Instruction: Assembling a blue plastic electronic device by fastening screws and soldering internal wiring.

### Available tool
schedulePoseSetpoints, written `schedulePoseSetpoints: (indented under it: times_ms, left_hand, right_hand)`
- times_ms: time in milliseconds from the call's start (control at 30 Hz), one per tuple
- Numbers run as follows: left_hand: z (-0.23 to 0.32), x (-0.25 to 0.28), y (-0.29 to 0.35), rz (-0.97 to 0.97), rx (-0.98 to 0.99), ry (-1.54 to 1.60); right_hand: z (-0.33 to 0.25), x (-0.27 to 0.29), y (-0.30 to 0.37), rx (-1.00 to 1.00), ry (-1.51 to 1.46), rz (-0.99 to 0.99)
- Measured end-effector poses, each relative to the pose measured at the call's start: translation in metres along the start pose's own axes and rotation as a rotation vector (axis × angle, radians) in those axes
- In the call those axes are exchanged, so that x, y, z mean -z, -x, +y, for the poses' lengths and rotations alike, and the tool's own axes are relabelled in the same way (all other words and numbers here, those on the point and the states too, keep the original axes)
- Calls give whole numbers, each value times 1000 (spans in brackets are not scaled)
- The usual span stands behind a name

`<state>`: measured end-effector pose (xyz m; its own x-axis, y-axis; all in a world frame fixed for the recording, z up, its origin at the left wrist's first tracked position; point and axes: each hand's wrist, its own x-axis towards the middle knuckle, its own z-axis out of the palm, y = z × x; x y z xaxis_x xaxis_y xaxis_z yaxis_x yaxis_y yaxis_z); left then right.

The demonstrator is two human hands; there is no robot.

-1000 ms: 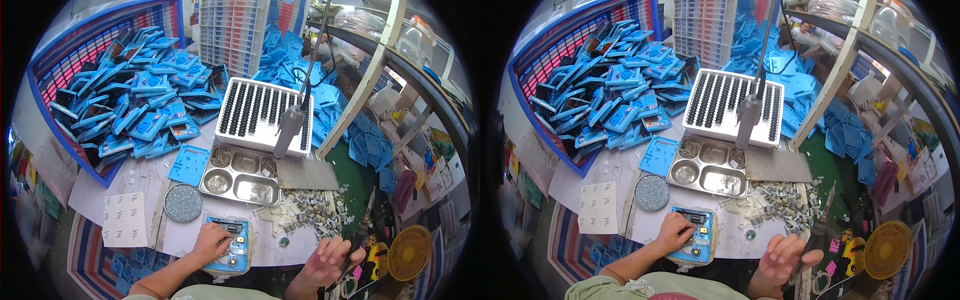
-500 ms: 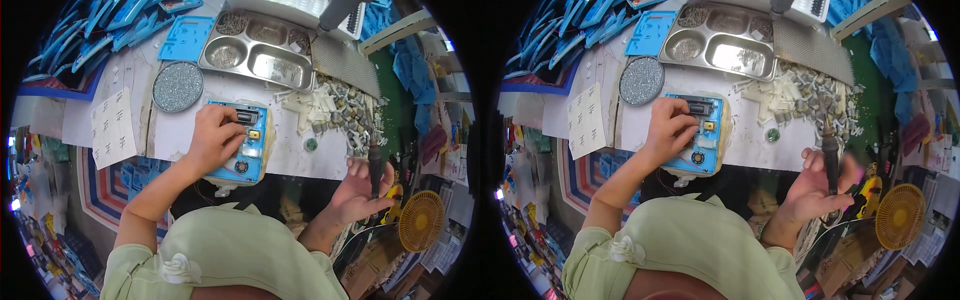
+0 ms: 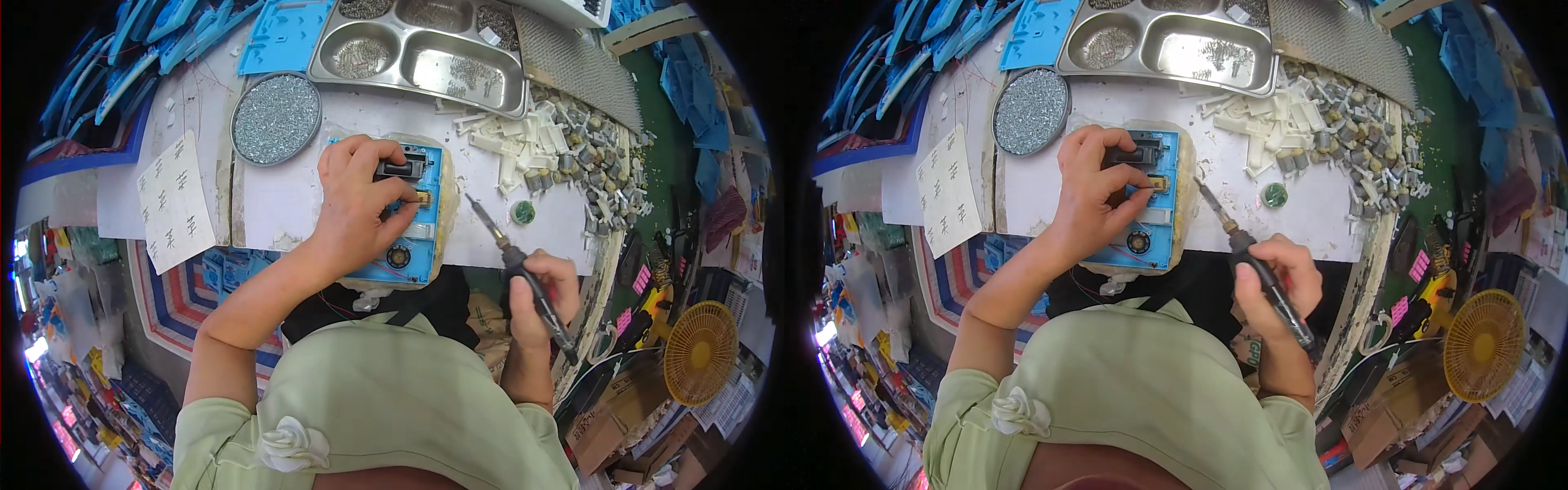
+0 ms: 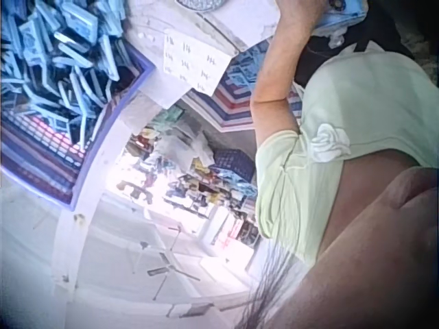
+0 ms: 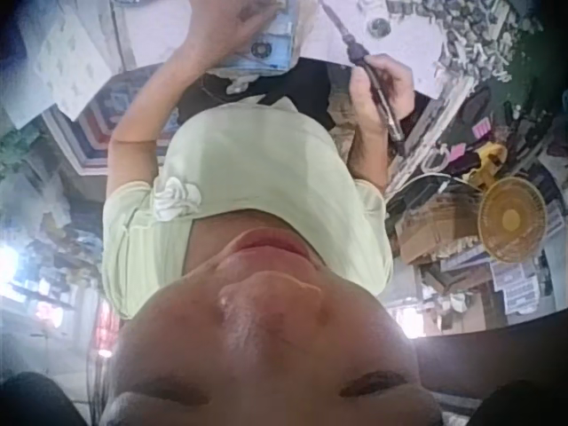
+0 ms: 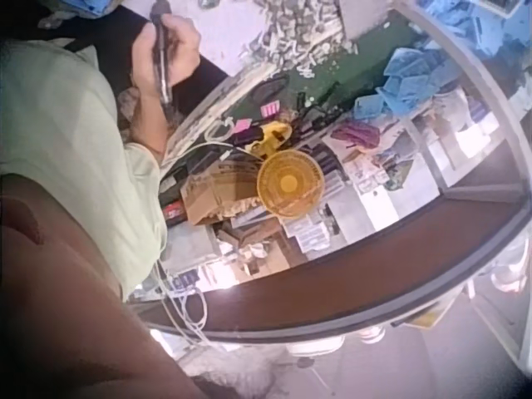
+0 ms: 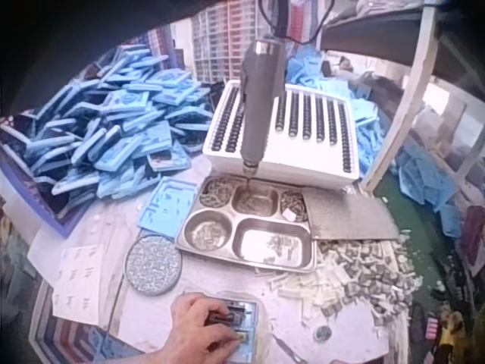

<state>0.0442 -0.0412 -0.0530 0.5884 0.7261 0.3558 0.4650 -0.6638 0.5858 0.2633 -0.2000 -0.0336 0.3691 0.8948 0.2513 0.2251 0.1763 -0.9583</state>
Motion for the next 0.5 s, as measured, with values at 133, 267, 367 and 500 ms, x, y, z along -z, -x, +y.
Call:
schedulePoseSetpoints:
  times_ms: [133,267,367,500]
  left_hand:
    - [1,0,-1,-23,11,1]
    - [0,-1,0,-16,5,-14]
    - [-1,-1,0,-14,7,-3]
    - [-3,0,1,15,-25,-8]
  right_hand:
    - [10,-2,0,77,72,-91]
    - [12,-5,-2,79,77,-106]
    - [14,-5,-2,70,58,-92]
    - [16,-6,-2,39,41,-40]
